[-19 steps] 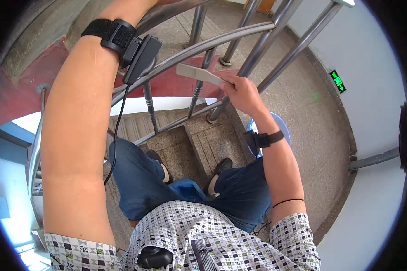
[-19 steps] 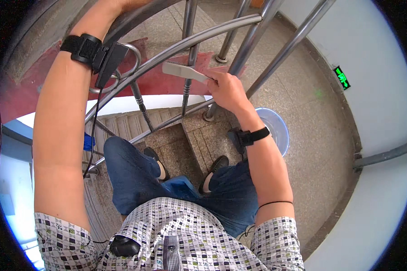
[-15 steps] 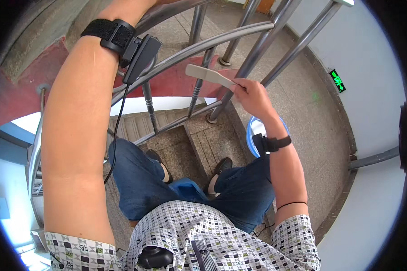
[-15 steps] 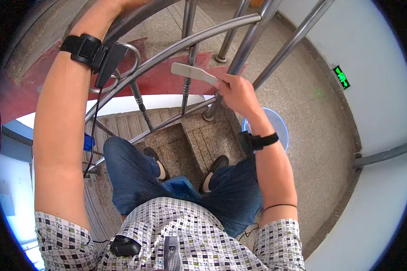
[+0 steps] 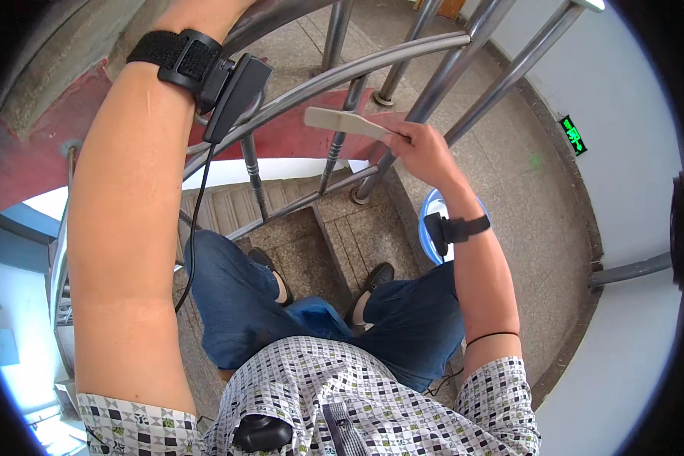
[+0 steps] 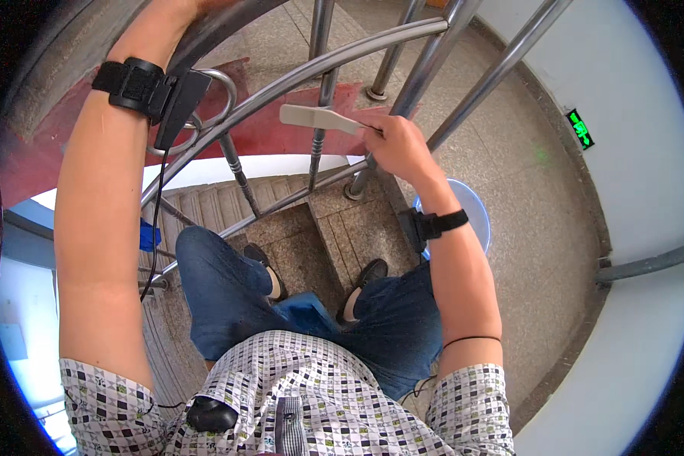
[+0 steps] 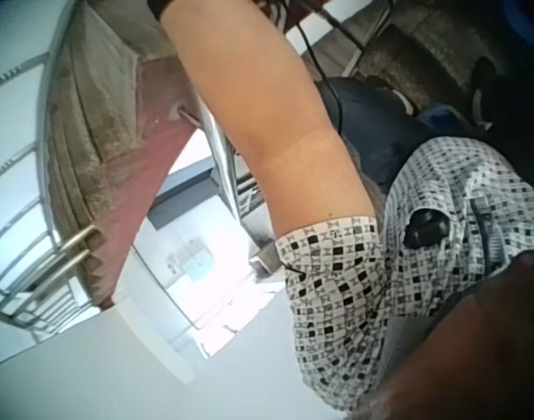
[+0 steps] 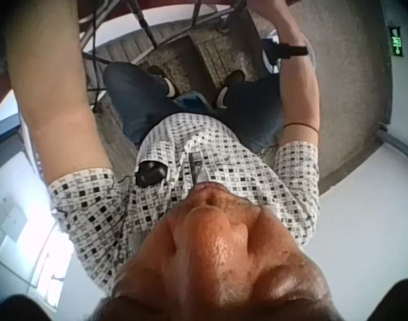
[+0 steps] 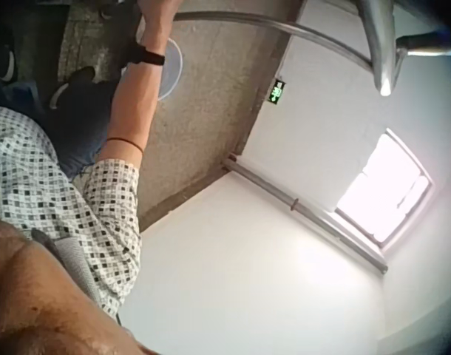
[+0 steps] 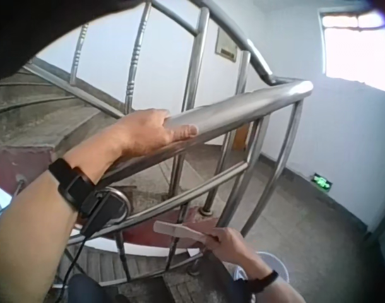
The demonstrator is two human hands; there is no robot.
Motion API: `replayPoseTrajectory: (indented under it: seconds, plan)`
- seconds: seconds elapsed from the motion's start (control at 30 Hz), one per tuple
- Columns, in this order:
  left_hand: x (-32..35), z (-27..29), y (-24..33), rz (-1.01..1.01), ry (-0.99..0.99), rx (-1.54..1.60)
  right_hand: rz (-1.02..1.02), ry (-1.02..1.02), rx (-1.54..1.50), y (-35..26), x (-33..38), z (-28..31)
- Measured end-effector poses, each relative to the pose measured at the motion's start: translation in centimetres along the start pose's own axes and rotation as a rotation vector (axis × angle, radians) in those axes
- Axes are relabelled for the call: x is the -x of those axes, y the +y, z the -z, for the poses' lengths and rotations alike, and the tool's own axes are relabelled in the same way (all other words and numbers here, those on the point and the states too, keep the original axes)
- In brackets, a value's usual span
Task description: The recorder is cleaning a stainless steel stair railing and the concrete stairs using a brush and sandpaper.
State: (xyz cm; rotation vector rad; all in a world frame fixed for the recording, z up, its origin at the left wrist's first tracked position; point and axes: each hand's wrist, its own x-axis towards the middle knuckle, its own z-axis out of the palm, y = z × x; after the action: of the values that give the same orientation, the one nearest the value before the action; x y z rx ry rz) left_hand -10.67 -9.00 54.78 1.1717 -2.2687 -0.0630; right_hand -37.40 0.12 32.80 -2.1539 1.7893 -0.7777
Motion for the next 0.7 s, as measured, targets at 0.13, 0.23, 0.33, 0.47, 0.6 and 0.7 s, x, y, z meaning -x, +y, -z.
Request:
replayPoseTrajectory:
  seconds: [0.13, 0.23, 0.33, 0.47, 0.6, 0.7]
  plan:
    - [0.0, -0.2, 0.2, 0.016, -0.002, 0.017, 0.085, 0.046, -0.077, 0.5, -0.8, -0.7]
    - [-0.3, -0.5, -0.8, -0.004, 0.028, -0.030, 0.020, 0.001, -0.179, -0.3, 0.0, 0.1]
    - [-0.3, -0.5, -0.4, -0.023, 0.026, -0.017, -0.123, -0.032, -0.057, 0.6, 1.6, 2.3]
    - [-0.2, -0.4, -0.8, -0.014, 0.020, -0.014, -0.131, -0.021, -0.026, 1.9, 2.5, 3.1]
    - [-0.1, -0.2, -0.4, -0.002, 0.014, -0.021, -0.147, 0.014, -0.063, 1.2, 2.3, 2.5]
    - [0.0, -0.1, -0.5, -0.007, -0.002, -0.028, -0.094, 0.028, -0.054, -0.6, 1.3, 1.2]
